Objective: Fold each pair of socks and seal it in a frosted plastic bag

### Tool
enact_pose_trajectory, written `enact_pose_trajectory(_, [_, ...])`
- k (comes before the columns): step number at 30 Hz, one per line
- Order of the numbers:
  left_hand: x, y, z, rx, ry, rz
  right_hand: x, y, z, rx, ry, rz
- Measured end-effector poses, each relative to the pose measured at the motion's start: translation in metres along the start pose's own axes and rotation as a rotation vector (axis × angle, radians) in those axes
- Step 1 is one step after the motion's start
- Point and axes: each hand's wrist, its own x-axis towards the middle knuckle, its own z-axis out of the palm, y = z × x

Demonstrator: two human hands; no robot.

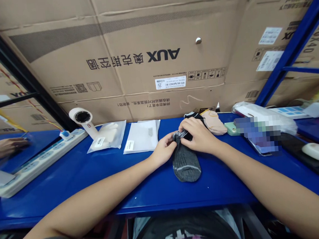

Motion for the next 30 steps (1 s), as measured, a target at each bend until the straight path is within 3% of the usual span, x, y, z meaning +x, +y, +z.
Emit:
enact_pose_trajectory(6, [-0.002,0.002,0.001,0.023,0.025,-0.025,-0.001,0.002,0.002,0.027,-0.015,-0.060])
enact_pose_trajectory(14, [-0.003,0.013,0.000,-0.112,0.117,-0.248,0.000,-0.001,0.000,0.062,-0.015,-0.022])
enact_pose_trajectory(30, [0.000,0.001,-0.001,-0.037,0.063,-0.142,0.000,0.006,0.002,0.195,-0.022,-0.136])
